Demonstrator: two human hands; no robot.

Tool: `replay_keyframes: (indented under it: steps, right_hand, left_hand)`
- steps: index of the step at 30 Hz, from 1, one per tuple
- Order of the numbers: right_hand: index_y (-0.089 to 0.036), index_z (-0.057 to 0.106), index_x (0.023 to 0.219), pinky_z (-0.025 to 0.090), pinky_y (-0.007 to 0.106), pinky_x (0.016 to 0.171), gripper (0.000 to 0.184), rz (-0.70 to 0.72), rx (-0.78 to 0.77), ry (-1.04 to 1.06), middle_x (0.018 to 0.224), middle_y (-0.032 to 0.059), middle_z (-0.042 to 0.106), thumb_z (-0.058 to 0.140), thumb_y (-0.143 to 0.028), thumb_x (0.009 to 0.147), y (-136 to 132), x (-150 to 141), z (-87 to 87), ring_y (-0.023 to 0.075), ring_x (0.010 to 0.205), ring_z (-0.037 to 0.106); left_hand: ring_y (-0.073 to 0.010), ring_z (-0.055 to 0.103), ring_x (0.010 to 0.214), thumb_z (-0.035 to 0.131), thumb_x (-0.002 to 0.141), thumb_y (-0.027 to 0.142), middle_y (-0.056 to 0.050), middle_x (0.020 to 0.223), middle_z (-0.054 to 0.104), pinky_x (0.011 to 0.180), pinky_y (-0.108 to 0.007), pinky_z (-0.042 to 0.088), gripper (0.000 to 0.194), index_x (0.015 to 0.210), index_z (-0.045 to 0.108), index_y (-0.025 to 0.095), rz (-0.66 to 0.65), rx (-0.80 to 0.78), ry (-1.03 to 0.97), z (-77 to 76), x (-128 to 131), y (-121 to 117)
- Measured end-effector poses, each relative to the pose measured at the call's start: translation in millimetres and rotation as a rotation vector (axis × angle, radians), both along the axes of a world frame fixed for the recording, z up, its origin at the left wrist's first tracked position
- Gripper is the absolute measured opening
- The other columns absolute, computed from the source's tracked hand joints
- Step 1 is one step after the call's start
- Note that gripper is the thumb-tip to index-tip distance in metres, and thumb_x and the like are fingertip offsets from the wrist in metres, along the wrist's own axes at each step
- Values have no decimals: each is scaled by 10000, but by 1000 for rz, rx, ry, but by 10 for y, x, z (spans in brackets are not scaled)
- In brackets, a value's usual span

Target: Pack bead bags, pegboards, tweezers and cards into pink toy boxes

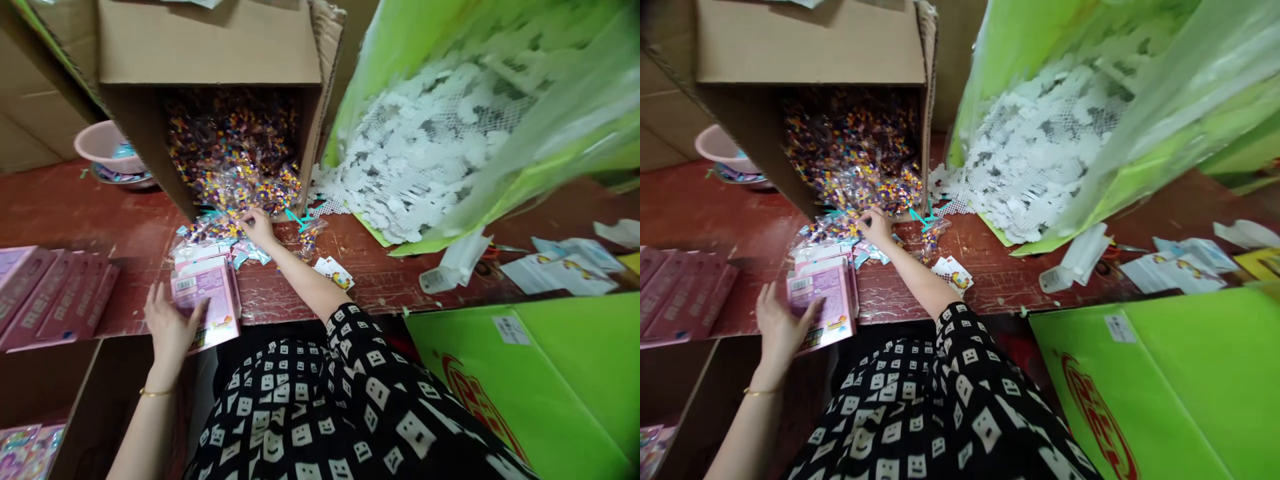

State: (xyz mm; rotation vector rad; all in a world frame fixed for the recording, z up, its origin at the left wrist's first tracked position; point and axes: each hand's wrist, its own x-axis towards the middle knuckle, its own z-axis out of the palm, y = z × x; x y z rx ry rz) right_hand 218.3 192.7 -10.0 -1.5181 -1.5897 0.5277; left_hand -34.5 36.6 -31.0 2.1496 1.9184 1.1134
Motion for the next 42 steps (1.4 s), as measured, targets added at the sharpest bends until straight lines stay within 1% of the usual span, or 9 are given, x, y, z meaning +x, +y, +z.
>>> replay_keyframes:
  steps: [5,9,14,16,19,27,33,37,42]
  right_hand:
    - [-194,632,951,480,287,951,165,344,244,92,1030,28,702,474,-147,953,-997,203,439,134,992,638]
    - [-213,648,973,507,300,910,175,494,242,218,988,26,717,493,-293,976,-1733,604,628,135,939,666]
    - [-157,634,988,511,339,780,570,-322,-89,94,975,89,682,889,-435,561,-1886,1537,21,213,882,634]
    - [-154,633,840,494,324,721,584,-451,-343,-46,881,76,676,941,-387,401,-1904,1835,-286,219,820,625]
    - [-165,610,711,447,267,607,397,-471,-515,-51,727,34,663,875,-400,531,-1978,2028,-578,169,667,606]
    - [-167,630,570,411,259,547,258,-455,-364,33,604,49,677,715,-372,702,-2078,2067,-657,172,583,602]
    - [-169,723,697,487,319,709,297,-449,-248,164,789,83,740,648,-449,762,-2319,2097,-414,221,756,658]
    - [-174,728,815,512,323,672,390,-267,-190,629,805,62,732,725,-551,715,-2438,1550,-212,198,704,652]
    - [-179,628,718,414,247,526,335,-129,-103,521,625,-3,600,732,-495,757,-2274,721,-247,121,546,511]
  left_hand:
    - [-436,43,1496,853,683,448,-270,1601,156,1148,-697,-29,1010,1476,315,128,-166,233,12,416,518,-103]
    - [-344,631,1107,795,756,419,-151,1173,676,1039,-541,434,484,1140,641,168,-498,-110,-278,470,1055,-92]
    - [-172,646,626,838,681,392,-22,761,696,574,-270,542,351,898,666,177,-634,-755,-866,130,1530,-203]
    - [-175,662,650,888,604,353,-30,827,715,529,-253,541,489,996,658,170,-563,-919,-1042,18,1612,-275]
    - [-157,651,596,914,570,346,-45,826,720,480,-235,531,537,992,653,141,-467,-1089,-1201,-65,1649,-356]
    - [-127,667,666,923,550,330,0,804,682,603,-204,537,521,946,626,168,-277,-1079,-1388,-139,1630,-366]
    - [-132,647,631,924,533,373,39,739,630,567,-222,522,654,1054,567,206,-219,-1061,-1421,-207,1638,-338]
    - [-180,686,724,894,541,563,-1,796,677,673,-300,585,712,1072,585,202,-361,-1029,-1556,-188,1686,-350]
    - [-255,722,902,945,544,348,-81,996,740,828,-366,595,660,1068,585,173,-375,-943,-1459,-96,1723,-392]
